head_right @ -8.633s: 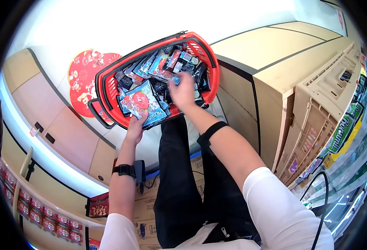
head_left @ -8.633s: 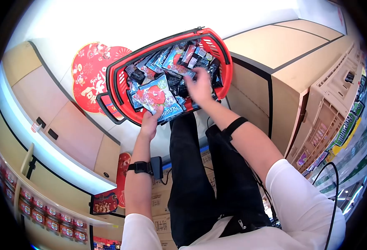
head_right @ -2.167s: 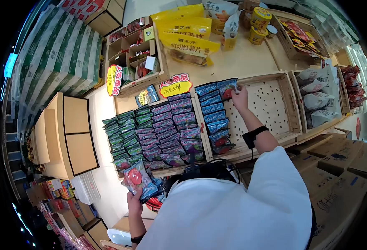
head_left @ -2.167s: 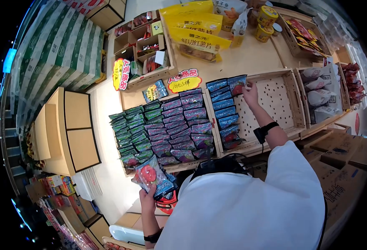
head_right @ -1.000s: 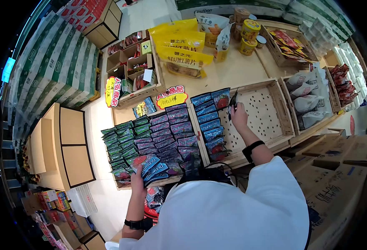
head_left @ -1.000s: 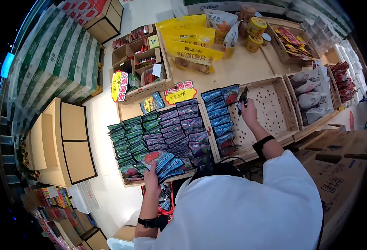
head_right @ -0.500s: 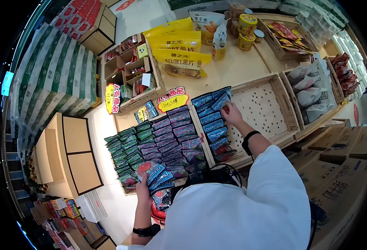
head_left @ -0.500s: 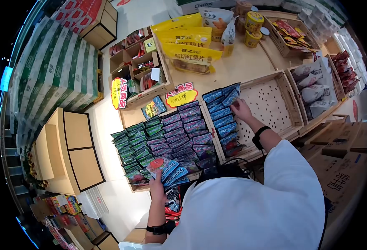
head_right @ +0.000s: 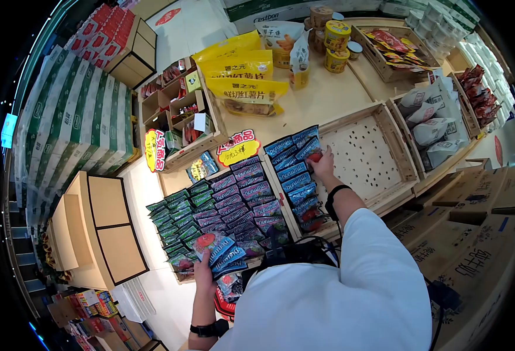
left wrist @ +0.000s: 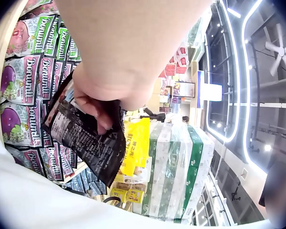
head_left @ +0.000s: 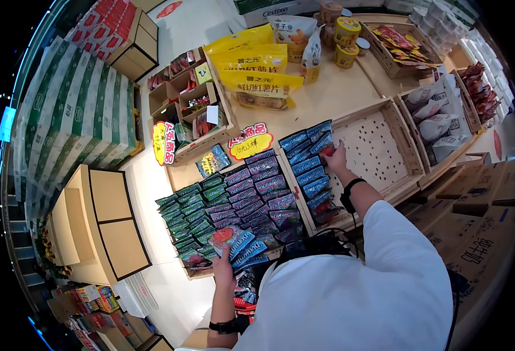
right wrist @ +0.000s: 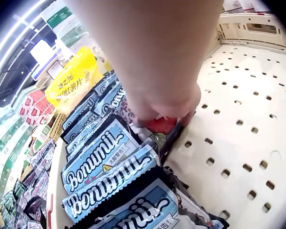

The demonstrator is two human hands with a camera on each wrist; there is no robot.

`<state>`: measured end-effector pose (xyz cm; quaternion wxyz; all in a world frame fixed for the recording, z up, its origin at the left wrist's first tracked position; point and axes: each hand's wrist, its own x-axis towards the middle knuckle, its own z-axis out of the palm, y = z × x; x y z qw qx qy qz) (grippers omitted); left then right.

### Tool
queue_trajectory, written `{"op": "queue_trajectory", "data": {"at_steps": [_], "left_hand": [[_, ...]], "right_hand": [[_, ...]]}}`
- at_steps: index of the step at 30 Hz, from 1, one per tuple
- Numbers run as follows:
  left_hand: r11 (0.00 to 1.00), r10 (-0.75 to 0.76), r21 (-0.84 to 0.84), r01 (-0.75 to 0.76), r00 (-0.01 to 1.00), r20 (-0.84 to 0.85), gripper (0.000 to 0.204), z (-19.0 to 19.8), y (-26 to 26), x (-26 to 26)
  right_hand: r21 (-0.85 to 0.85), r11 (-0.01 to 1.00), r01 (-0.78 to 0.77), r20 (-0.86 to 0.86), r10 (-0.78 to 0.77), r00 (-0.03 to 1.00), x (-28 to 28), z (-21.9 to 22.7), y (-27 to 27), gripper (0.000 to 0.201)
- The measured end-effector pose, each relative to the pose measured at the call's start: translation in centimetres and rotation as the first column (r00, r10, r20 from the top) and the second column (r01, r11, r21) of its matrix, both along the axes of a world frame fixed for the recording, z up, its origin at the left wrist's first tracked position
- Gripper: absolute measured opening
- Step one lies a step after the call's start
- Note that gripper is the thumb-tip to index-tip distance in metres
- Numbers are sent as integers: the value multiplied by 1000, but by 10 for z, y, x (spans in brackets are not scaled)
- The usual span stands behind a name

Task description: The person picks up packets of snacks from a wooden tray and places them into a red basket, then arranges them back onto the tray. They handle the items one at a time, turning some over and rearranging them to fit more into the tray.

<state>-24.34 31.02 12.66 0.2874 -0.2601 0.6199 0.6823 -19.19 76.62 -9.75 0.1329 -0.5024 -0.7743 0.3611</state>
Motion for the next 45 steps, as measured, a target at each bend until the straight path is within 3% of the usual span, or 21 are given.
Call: {"op": "queue_trajectory", "data": {"at_steps": [6,12,16,18,19,21,22,24,26,27,29,30,31,33,35,36,37,39,41,43,45], "left_hand": [[1000,-5,-2,5,1000,9,28,7,-1,0],[1000,-1,18,1,1000,3,26,4,-2,2],[999,-17,-40,17,1000,5,27,-4,-4,3],[999,-48,-5,48,999,1,26,6,5,2],[997,-75,27,75,997,-4,25,13,11,3],[995,-97,35,98,995,-29,27,22,21,2],[989,-150,4,150,989,-3,28,12,16,0],[980,-197,-25,197,980,28,29,7,15,-2],[906,-422,20,424,904,-63,24,21,34,-4],[903,-427,27,429,902,-67,24,32,42,-9],[595,-804,-212,775,577,-147,25,48,53,-16],[588,-806,-281,759,519,-285,34,34,55,-14],[584,-808,-277,763,513,-289,34,38,60,-17],[107,-990,-660,744,21,-138,43,57,71,-30],[145,-981,-660,738,21,-191,51,76,84,-28],[60,-995,-667,743,-11,-102,50,86,88,-29],[-24,-999,-668,744,-42,-10,50,91,90,-31],[-21,-993,-705,709,-94,-65,46,88,80,-32],[167,-984,-660,732,86,-153,41,81,65,-33],[253,-963,-638,727,126,-238,34,70,49,-31],[417,-909,-627,658,290,-300,30,62,36,-25]], "right_hand": [[-50,966,255,116,-248,962,3,-19,15,72],[-98,985,143,119,-131,984,-9,17,-2,73],[-147,981,129,67,-120,990,-3,2,17,71],[187,982,4,-22,0,1000,-4,14,19,60],[178,984,-8,-20,12,1000,-9,33,16,60],[28,945,-326,-360,313,879,-22,98,-9,49],[3,938,-346,-360,324,875,-24,121,-27,49],[184,609,-771,-254,787,562,-30,161,-55,47],[188,347,-919,-158,934,320,-33,196,-88,62],[295,232,-927,-125,971,203,-35,210,-102,67],[426,28,-904,-47,999,9,-39,232,-126,74],[454,-55,-889,-15,998,-69,-41,241,-138,77],[453,-51,-890,-9,998,-62,-42,252,-147,77],[514,-198,-835,-62,962,-267,-43,270,-161,62],[406,-268,-874,-27,952,-304,-48,263,-159,51],[291,-335,-896,-7,936,-352,-51,258,-155,41],[293,-330,-897,1,939,-345,-51,253,-148,41],[133,-190,-973,32,982,-187,-42,241,-129,26],[-19,60,-998,-34,998,61,-35,230,-96,26],[18,375,-927,-44,926,374,-20,197,-55,23],[-181,661,-728,-437,609,662,-2,152,-16,22]]}}
